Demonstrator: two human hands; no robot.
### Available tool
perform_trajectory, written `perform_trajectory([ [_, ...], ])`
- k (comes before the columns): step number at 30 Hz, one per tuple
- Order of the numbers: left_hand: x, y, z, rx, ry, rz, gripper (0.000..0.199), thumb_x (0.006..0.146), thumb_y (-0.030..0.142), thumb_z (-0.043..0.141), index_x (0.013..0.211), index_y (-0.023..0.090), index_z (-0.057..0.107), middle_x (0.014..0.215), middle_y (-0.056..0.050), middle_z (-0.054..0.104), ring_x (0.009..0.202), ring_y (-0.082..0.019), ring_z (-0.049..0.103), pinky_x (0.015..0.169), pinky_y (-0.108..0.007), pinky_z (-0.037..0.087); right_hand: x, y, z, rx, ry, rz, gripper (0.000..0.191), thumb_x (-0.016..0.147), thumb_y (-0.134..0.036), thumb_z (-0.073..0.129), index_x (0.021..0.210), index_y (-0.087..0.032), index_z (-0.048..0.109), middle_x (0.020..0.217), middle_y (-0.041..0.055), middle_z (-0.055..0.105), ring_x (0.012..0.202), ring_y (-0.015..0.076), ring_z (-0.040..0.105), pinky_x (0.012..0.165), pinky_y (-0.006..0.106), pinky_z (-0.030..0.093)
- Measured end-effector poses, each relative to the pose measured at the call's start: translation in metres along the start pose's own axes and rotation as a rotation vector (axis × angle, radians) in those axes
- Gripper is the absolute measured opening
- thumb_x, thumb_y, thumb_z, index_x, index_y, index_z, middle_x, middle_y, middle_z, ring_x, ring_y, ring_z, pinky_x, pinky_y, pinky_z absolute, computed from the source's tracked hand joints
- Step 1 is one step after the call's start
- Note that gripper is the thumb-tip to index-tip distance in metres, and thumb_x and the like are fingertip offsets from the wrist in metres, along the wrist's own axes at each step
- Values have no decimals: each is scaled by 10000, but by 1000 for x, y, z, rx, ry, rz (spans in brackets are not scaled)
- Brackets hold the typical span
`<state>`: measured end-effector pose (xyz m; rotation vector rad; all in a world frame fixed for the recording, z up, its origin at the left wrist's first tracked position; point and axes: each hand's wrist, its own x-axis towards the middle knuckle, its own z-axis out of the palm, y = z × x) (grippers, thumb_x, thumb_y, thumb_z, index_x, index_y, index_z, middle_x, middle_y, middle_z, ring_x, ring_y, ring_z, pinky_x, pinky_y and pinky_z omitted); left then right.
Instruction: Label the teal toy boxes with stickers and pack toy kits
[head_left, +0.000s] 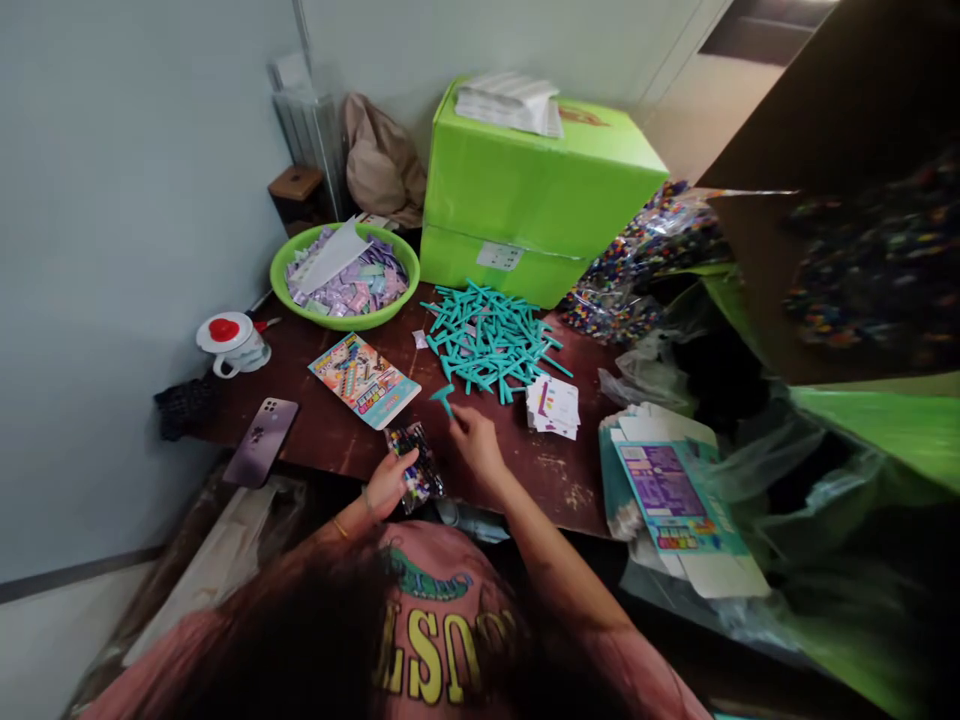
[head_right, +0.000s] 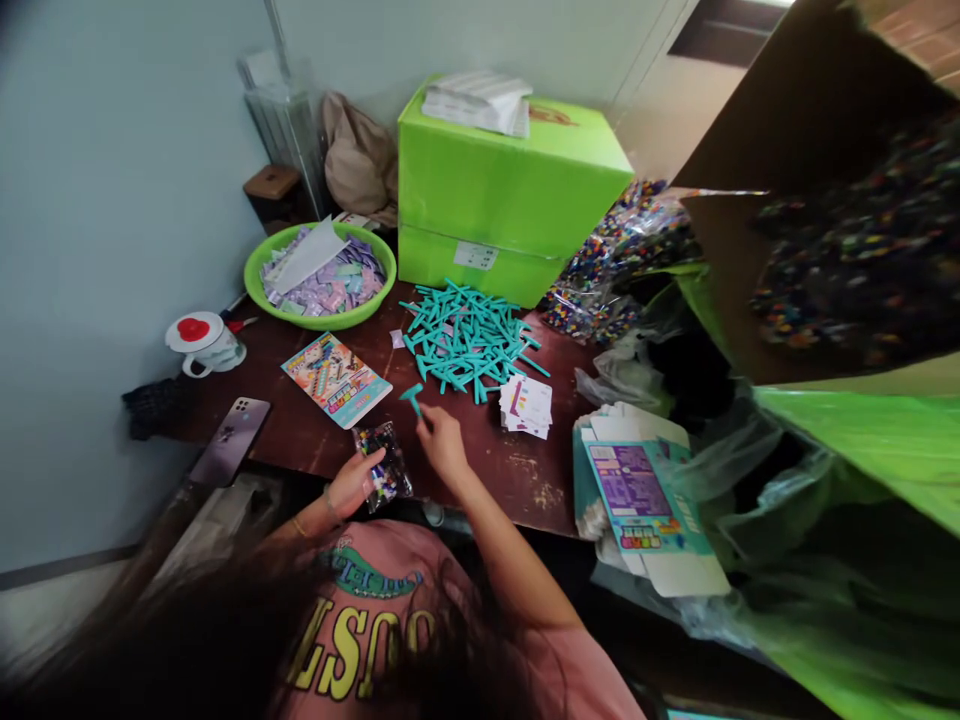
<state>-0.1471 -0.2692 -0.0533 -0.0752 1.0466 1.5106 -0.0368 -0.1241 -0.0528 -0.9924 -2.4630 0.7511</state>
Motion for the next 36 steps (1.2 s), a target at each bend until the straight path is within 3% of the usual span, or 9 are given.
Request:
perform_trajectory([
  [4,-1,-19,11,42,16,84,496,685,376,891,1081,160,684,979,-66,766,1001,-238,710,887,-315,539,-77,-37,10,-165,-14,-59,499,915,-81,466,1382,-200,595,1165,146,686,1017,278,629,868,420,569],
  [7,-4,-32,16,92,24,73,520,638,459,901,1004,152,695,930,-61,760,949,-226,705,814,-281,524,-103,-57,12,-271,-8,-45,440,939,-121,480,1351,-192,617,1215,171,656,999,303,605,860,469,555],
  [11,-12,-37,16,162,-57,83,514,669,501,864,1002,141,711,904,-67,757,888,-218,698,805,-284,513,-106,-58,-21,-141,35,-31,291,994,-227,492,1183,-211,713,1025,122,685,917,250,621,831,391,552],
  [15,-19,-28,18,567,-305,171,371,632,391,886,865,147,732,786,-35,729,774,-198,656,785,-294,510,-95,-51,-69,-64,85,-127,542,874,-373,730,1378,-220,600,1355,151,590,1248,319,538,1054,484,451],
  [17,-20,-21,20,799,-454,204,346,588,304,903,835,147,719,776,-18,718,765,-196,640,797,-305,511,-88,-47,-87,20,-84,-212,695,797,-367,807,1424,-217,547,1411,151,566,1282,321,533,1066,474,437],
  [20,-21,-11,21,954,-516,236,498,603,284,892,1025,134,677,933,-42,738,892,-227,664,902,-360,506,-83,-41,-98,221,-328,-231,445,825,-305,763,1244,-210,646,1130,70,713,996,217,672,891,317,500],
  [26,-20,-9,7,1075,-479,386,949,487,274,952,1333,166,537,1371,-162,604,1270,-339,551,1112,-482,381,-85,-21,-77,474,-197,-43,209,919,-332,592,1041,-180,668,864,-16,675,747,131,588,698,226,448],
  [30,-14,-17,0,907,-480,124,629,595,376,901,1128,143,661,1101,-113,725,1068,-294,653,1006,-444,458,-77,-1,-57,530,-134,26,342,952,-423,540,1157,-188,681,984,14,711,847,164,635,802,275,483],
  [36,-11,-15,6,559,-414,-86,646,629,474,902,1119,124,665,946,-80,737,797,-185,670,799,-314,497,-69,14,-35,511,20,51,370,994,-419,480,1234,-226,683,1261,71,697,1194,229,621,1062,385,443],
])
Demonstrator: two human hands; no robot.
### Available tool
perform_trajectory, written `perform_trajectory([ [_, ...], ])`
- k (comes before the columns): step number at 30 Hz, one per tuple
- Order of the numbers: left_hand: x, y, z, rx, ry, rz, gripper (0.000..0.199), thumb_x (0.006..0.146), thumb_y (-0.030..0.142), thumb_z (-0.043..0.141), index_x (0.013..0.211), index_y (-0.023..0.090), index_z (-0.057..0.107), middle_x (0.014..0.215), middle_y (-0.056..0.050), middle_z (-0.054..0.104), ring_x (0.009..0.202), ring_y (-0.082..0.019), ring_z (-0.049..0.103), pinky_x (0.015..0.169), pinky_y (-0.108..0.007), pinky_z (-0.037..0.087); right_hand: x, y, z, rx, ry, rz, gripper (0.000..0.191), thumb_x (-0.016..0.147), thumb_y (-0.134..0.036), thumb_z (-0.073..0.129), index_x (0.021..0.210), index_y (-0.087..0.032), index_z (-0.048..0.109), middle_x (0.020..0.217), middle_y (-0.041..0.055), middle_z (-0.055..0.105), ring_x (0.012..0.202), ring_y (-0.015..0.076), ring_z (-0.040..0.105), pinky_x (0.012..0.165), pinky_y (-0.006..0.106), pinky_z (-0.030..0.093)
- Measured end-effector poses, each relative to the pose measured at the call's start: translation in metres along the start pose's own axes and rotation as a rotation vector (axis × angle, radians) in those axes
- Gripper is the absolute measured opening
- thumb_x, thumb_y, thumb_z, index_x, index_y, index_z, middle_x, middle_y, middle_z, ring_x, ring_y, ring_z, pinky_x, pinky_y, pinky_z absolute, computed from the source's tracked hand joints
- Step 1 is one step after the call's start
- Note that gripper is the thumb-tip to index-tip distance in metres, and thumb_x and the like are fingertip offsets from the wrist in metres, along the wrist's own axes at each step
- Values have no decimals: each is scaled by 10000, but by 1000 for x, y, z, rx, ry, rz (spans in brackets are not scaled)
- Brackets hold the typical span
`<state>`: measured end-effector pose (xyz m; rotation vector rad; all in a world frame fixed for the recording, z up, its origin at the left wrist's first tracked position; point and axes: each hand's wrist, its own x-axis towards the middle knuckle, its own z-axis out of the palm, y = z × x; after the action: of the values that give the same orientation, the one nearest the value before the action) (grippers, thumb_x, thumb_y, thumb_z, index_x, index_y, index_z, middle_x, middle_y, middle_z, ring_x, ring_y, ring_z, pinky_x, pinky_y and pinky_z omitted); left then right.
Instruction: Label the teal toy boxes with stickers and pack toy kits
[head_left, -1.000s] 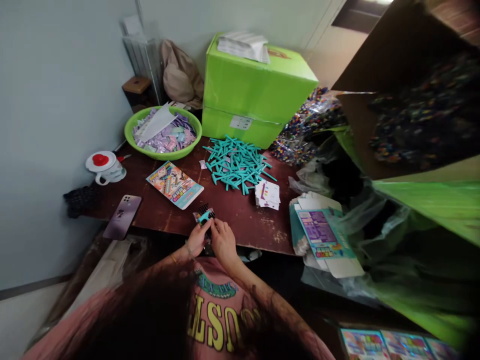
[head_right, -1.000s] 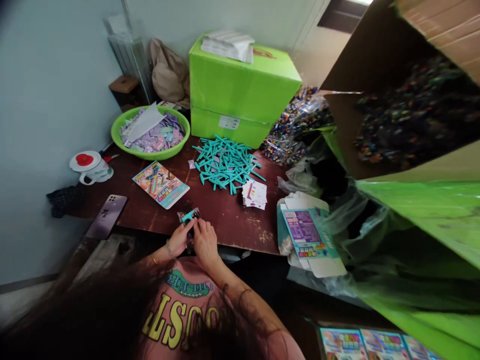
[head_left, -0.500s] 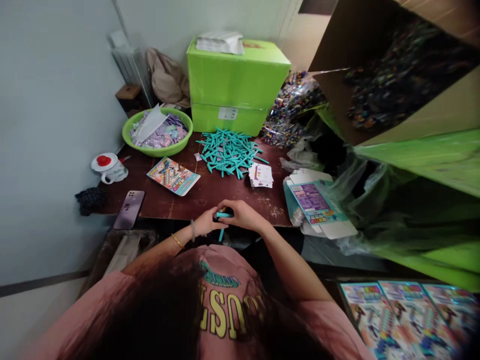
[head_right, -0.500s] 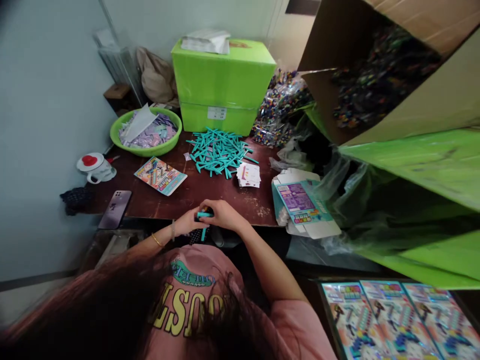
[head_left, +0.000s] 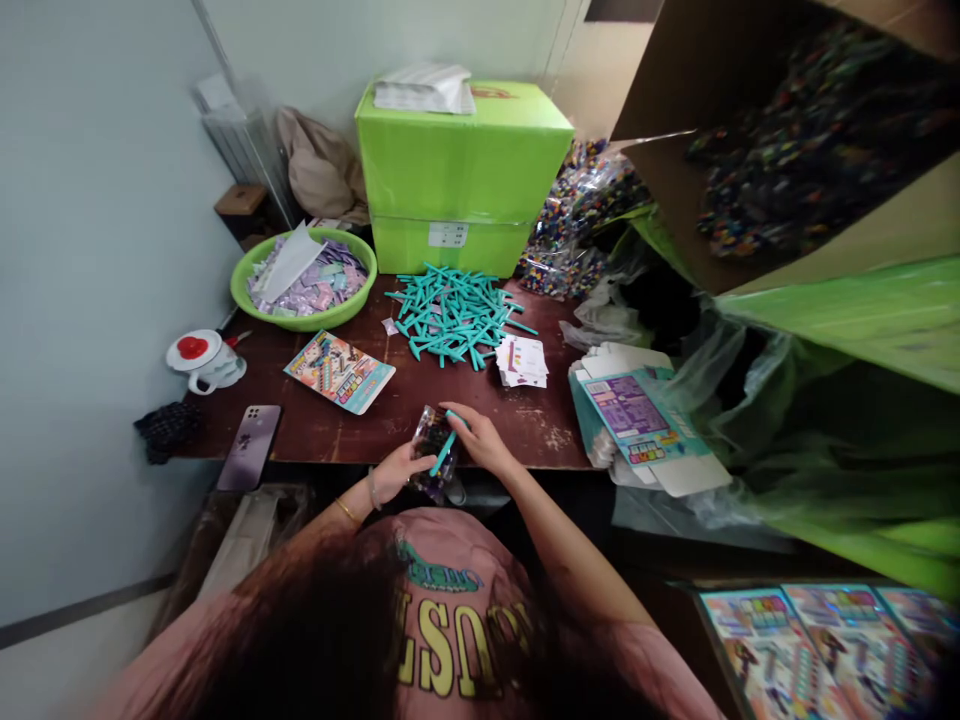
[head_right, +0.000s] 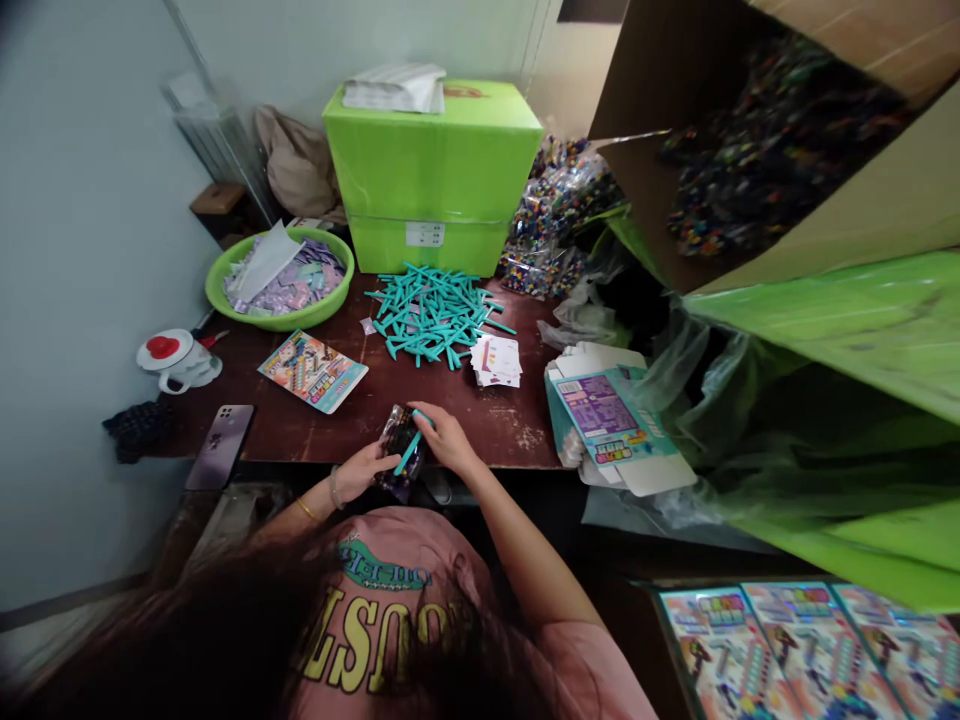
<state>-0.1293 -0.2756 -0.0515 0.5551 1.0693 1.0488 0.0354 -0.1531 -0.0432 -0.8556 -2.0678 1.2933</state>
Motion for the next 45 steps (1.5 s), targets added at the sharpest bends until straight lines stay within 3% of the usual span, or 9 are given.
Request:
perform_trajectory([
  [10,15,1,1,99,-42,-134,568,646,482,876,1032,118,672,859,-42,705,753,-169,633,757,-296,483,10,-5,7,-267,-5,131,386,990,-412,504,1295,-213,632,1274,124,678,1159,276,639,1016,418,469],
  [16,18,12,-8,277,-253,-97,618,681,353,835,1220,144,616,1123,-89,698,1021,-248,632,957,-392,468,17,0,-26,226,-467,243,388,884,-490,667,1168,-226,647,1143,40,696,1038,212,643,955,354,486],
  [21,19,19,-8,444,-203,1,609,713,330,797,1245,141,568,1166,-110,679,1135,-279,618,1051,-452,437,13,2,-28,529,-467,322,414,772,-483,791,1025,-207,614,937,-12,644,851,150,591,810,279,474],
  [25,5,42,-20,759,111,230,682,807,360,735,1397,156,461,1240,-168,656,1144,-297,641,1009,-486,486,13,12,-27,535,-322,366,453,718,-465,826,1019,-208,606,866,-32,601,786,140,553,743,259,441],
  [28,-4,69,-51,1210,506,505,829,780,311,776,1509,199,396,1549,-195,434,1463,-378,360,1194,-602,247,21,23,-24,512,-58,386,451,712,-510,797,981,-211,594,816,-38,576,751,139,528,692,251,417],
  [31,-2,91,-92,1463,638,549,785,739,239,780,1467,176,495,1582,-191,405,1514,-427,234,1220,-659,56,34,22,-18,501,92,369,491,670,-527,798,977,-206,590,786,-42,568,735,142,517,681,254,414],
  [36,-7,110,-117,1154,679,757,395,962,362,494,1279,200,666,1352,-125,652,1318,-290,548,1202,-503,308,60,-17,4,591,123,248,521,727,-532,749,1114,-215,606,874,-13,615,766,149,546,679,256,441],
  [40,-21,109,-90,765,870,742,465,959,509,507,1219,169,689,1219,-139,711,1184,-281,636,1081,-400,455,87,-45,31,709,158,206,551,738,-573,717,1147,-227,587,898,-6,613,741,140,555,650,247,455],
  [45,-15,93,-64,585,982,617,518,946,577,500,1148,148,710,1157,-149,734,1146,-295,662,1023,-375,488,106,-34,40,704,297,281,579,696,-594,723,1095,-201,576,803,-30,570,663,127,519,572,238,428],
])
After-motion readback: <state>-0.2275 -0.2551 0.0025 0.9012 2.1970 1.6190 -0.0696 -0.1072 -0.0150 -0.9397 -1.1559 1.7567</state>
